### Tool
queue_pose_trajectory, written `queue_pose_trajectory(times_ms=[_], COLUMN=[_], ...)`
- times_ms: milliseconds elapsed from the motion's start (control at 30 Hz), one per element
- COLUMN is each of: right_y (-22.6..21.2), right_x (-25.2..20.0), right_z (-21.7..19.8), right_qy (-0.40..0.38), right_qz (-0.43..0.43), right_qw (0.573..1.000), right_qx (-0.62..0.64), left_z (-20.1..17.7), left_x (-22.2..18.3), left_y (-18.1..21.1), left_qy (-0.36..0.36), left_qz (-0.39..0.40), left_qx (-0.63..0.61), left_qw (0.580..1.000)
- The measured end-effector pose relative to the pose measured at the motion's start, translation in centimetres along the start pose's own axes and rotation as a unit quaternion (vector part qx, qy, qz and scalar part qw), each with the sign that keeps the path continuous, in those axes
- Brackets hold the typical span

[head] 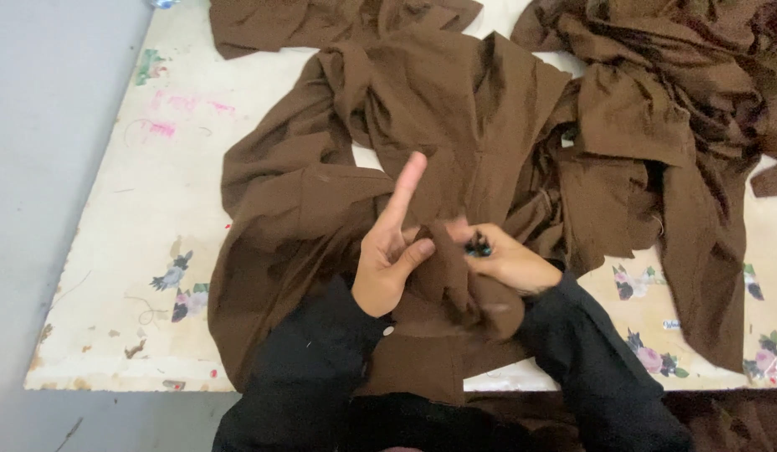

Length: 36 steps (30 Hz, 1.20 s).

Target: Trimming loose threads from brown garments using thread snips in a sewing factory.

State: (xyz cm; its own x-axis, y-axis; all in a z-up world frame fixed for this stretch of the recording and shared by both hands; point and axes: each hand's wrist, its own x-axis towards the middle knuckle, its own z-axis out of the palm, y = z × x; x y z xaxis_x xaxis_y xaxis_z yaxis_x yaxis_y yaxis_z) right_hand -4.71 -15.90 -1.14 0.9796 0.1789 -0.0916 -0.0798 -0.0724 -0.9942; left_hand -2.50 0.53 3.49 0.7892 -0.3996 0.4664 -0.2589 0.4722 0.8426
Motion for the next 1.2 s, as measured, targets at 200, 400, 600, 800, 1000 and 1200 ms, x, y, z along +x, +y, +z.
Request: queue_pose_trajectory(times_ms=[200,400,600,800,1000,1200], right_y=[2.6,0.9,-3.4,-3.4,-2.1,-1.1], right_x=[1.8,1.5,0.3,-0.5,-0.8,-2.2], right_z=[-3.6,-5.0,-3.0,-4.4,-5.2,-6.1], right_qy=[0.176,0.293,0.36,0.184,0.07,0.136], right_qz=[-0.051,-0.05,-0.103,-0.099,-0.055,-0.175], right_qw=[0.97,0.951,0.927,0.968,0.976,0.96], right_qx=[0.159,0.089,0.011,0.137,0.199,0.171], left_z=[-1.2,-2.4,-3.6,-5.9,-2.2,-1.2], left_x=[0.1,-0.2,-0.3,-1.1,0.6,-0.3], left_y=[-1.1,-3.1,-4.8,-8.6,-0.7,0.2], left_qy=[0.135,0.019,0.018,0.057,0.016,-0.172], left_qz=[0.035,-0.22,-0.252,-0.262,-0.204,-0.141], left_qx=[0.23,0.285,0.291,0.061,-0.156,-0.05], left_qw=[0.963,0.933,0.923,0.961,0.966,0.974])
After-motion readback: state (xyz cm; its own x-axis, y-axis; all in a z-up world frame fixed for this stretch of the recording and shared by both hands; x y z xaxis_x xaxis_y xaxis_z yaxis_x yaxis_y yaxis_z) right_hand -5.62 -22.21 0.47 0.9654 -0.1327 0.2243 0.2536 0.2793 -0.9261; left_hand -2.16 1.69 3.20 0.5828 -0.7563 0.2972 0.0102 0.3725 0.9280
